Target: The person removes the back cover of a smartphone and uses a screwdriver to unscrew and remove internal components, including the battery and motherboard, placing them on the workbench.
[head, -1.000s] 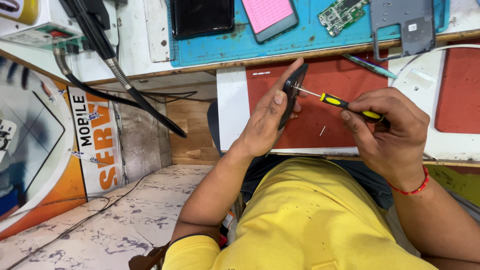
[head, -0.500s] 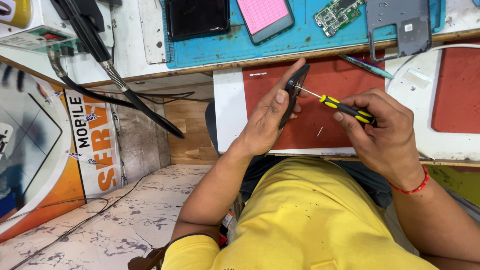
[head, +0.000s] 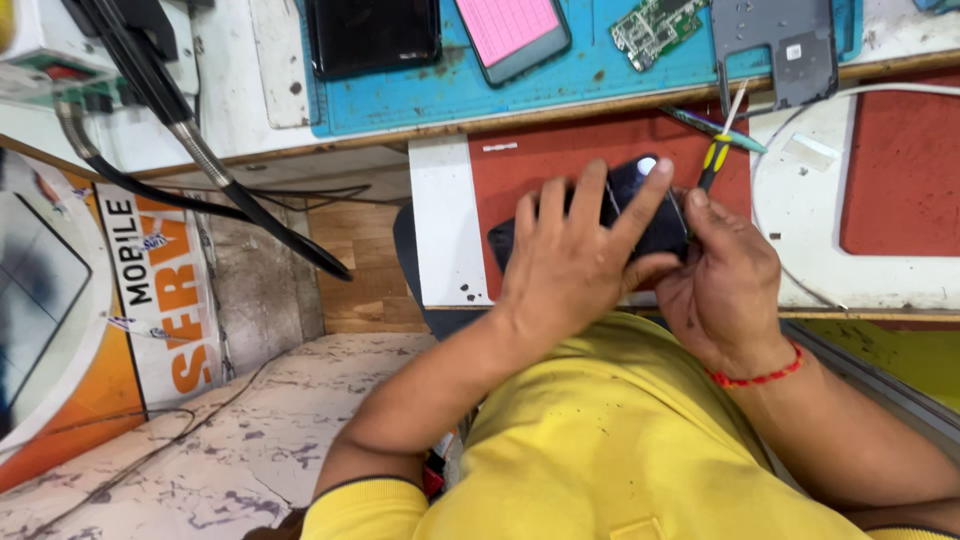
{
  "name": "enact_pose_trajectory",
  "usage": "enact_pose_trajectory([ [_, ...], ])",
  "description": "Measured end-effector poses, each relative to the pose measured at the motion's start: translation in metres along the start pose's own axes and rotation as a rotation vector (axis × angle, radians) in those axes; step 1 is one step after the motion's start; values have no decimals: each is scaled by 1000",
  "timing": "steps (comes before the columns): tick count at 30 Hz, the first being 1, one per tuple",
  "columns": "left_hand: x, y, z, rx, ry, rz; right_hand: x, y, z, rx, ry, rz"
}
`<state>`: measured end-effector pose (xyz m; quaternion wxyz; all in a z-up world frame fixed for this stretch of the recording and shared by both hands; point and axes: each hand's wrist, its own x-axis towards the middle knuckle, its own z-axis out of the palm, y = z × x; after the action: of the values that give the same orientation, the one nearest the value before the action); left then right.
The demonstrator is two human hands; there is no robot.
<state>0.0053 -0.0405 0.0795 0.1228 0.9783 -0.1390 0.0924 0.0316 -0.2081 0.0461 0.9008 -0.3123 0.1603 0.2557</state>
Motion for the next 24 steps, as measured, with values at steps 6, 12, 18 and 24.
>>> enact_pose_trajectory([
  [6,-3,-16,3,-206,54,-2,1,-8,16,73,-87,-1],
  [12,-18,-39,-2,-1097,56,-199,1,-35,23,-91,-82,-125],
  [18,-12,-60,35,-2112,-78,-372,35,-94,24,-673,-198,-561],
  [24,-17,-66,66,-2396,24,-481,68,-128,3,-1585,-176,-925],
])
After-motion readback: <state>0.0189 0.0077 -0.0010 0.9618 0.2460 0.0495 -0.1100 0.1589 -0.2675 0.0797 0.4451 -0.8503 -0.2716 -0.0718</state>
